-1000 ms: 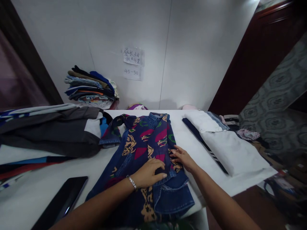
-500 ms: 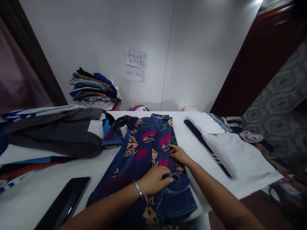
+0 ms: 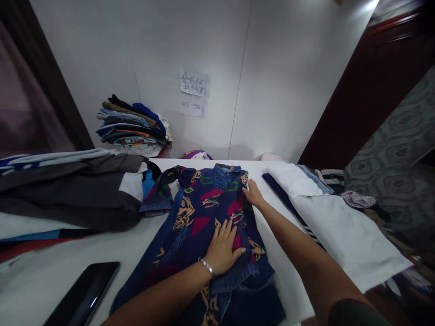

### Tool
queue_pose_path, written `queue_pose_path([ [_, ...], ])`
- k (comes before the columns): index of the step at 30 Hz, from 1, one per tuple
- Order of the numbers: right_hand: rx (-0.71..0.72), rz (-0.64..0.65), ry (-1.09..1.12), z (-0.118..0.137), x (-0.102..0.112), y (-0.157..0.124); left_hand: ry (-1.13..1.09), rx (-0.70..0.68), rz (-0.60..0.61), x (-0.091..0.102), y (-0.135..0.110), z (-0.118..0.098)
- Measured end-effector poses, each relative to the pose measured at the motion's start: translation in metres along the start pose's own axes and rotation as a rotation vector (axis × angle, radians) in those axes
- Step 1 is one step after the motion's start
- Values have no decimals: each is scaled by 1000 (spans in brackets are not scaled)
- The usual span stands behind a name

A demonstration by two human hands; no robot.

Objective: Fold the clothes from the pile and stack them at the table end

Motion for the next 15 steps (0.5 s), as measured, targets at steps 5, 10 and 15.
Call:
queue_pose_path([
  [5,-24,-35,-196,11,-25,44,28,-5,-18,-13,-6,4],
  [10,-103,172,-286,4,-77,62,62,-22,-62,-15,-5,7],
  [15,-101,186,-285,-6,-92,64,76,-18,-90,-19,-5,8],
])
Point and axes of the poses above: each hand's wrist, its own y-axis towards the middle knuckle, its own x-axis out of the back of the hand, z = x × y, the point moved 6 cm from there along y, towards the middle knuckle, and after that the axes turned 2 degrees about -x, right-handed, at the moved point
